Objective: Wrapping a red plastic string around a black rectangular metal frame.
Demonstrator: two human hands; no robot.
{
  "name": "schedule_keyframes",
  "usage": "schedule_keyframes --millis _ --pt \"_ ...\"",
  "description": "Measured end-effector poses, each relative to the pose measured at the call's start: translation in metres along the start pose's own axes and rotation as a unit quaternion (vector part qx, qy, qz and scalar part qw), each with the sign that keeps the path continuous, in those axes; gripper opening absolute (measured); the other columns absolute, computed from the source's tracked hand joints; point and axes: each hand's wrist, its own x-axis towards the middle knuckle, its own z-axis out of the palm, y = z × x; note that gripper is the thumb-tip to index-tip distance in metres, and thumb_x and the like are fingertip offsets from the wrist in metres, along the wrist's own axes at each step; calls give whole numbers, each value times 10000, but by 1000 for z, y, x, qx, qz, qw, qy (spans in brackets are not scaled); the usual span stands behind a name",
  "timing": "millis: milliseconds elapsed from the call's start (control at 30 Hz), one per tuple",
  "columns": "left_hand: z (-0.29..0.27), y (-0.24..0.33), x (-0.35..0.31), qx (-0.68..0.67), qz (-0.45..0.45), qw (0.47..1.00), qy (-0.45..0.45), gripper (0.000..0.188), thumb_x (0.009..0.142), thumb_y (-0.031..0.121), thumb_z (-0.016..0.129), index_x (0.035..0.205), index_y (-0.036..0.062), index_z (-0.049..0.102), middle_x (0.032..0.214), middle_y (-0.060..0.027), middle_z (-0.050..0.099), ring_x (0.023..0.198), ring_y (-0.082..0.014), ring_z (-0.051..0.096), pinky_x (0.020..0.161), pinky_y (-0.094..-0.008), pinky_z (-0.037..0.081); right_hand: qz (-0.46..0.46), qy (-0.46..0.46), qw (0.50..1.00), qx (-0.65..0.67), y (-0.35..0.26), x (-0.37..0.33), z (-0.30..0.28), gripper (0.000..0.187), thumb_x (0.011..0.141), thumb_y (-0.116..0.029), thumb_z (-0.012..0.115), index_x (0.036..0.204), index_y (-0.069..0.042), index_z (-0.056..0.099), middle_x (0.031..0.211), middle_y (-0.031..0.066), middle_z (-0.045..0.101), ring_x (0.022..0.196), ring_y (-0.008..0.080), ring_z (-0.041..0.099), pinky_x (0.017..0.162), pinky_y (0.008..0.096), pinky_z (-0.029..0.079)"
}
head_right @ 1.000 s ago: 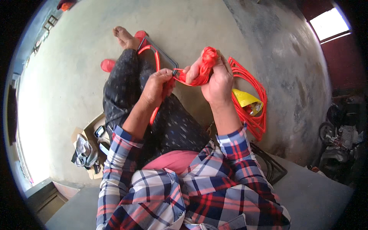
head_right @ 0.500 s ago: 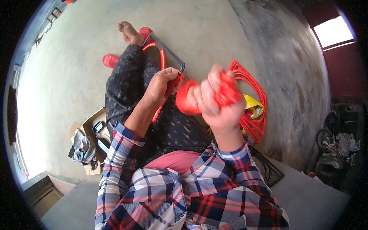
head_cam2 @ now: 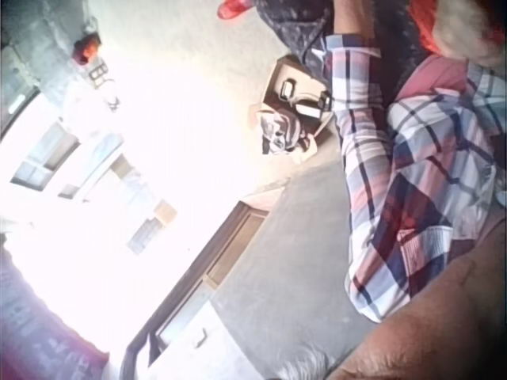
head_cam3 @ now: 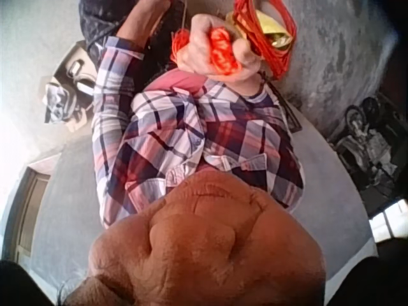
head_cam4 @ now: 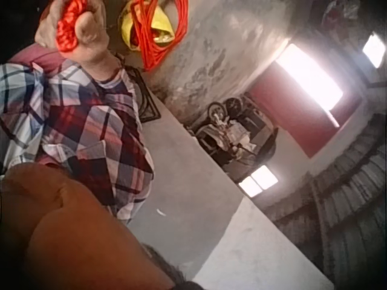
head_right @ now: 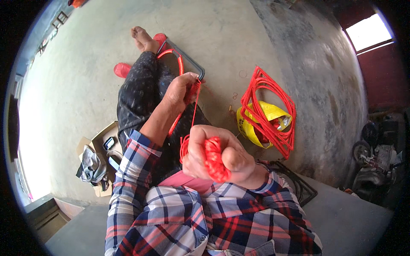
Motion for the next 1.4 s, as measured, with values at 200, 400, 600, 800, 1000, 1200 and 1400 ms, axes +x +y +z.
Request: schedule_keyframes --millis 200,400,600,800,1000,1200,1400 --pt "1 1 -2 -29 -23 999 21 173 854 217 499 832 78 599 617 -28 531 449 -142 430 413 -296 309 -153 -89 984 33 -25 1 15 567 832 -588 657 925 -79 425 596 17 509 472 101 411 498 275 290" --pt "1 1 0 -34 -15 999 21 169 847 225 503 812 81 585 607 -33 528 429 -146 422 412 -289 307 -145 51 987 41 -14 1 25 424 841 -388 711 1053 -76 518 719 78 594 561 199 508 618 390 394" --pt "0 0 3 -41 -41 998 13 132 846 204 505 825 88 564 600 -34 523 427 -144 418 409 -285 296 -118 -146 979 -84 -41 3 8 271 913 -160 618 1075 -138 403 707 53 571 626 198 545 674 370 390" --pt "5 5 -5 -60 -31 997 38 132 842 203 512 787 94 562 598 -39 524 434 -147 428 402 -289 293 -179 -115 968 -134 -67 -9 19 112 962 -98 518 1019 -102 423 825 122 616 684 244 591 772 408 413" --pt "1 6 -5 -34 -42 998 26 118 834 182 496 838 82 559 600 -45 521 448 -150 444 416 -283 324 -119 -285 934 -181 -96 -5 5 97 911 -144 611 934 -124 519 917 113 676 853 245 647 849 418 412" --pt "12 -22 -18 394 374 822 172 437 774 66 554 1201 -23 512 1062 -186 562 937 -270 589 813 -354 494 -131 -248 921 -270 -123 -4 -1 104 838 -131 700 777 -177 630 920 48 687 888 192 654 883 459 390" --pt "19 12 -48 529 373 747 151 214 783 56 673 967 0 577 863 -140 616 760 -196 608 732 -308 494 -195 26 729 -656 -91 -8 -40 174 701 43 668 825 -70 712 845 45 591 691 168 569 576 301 433"
